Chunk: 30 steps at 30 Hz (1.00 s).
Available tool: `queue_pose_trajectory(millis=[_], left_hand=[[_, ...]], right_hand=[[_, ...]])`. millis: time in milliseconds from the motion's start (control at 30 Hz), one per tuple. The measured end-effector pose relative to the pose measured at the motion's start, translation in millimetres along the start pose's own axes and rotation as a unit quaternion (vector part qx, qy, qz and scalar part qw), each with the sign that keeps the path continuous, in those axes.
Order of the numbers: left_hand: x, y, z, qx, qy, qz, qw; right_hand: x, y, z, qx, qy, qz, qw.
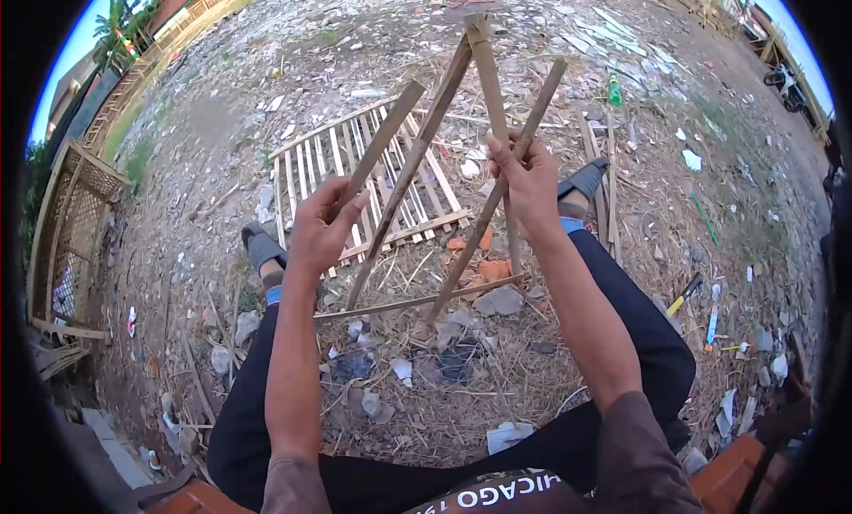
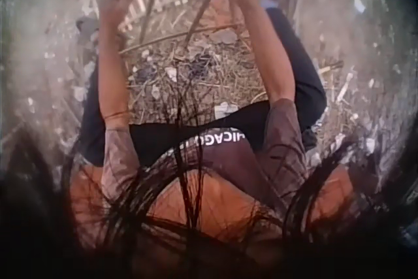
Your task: The person assembles a star-shaped frame from bamboo strips, aligning the pieces and securing them with a hammer and small nails.
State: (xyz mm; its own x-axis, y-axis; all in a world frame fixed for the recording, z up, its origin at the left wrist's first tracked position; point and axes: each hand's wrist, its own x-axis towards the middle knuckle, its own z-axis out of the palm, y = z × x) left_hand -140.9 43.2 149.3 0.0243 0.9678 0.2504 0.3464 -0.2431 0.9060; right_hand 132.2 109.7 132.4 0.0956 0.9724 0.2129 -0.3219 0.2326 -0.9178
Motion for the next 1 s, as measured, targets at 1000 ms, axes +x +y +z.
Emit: queue_pose_trajectory(millis=[1000], left_hand=[[60,54,33,0.205,-0.006,0.232,0.951]], right_hand=[[-68,-102,-19,0.124,-0.001,-0.035,0.992]])
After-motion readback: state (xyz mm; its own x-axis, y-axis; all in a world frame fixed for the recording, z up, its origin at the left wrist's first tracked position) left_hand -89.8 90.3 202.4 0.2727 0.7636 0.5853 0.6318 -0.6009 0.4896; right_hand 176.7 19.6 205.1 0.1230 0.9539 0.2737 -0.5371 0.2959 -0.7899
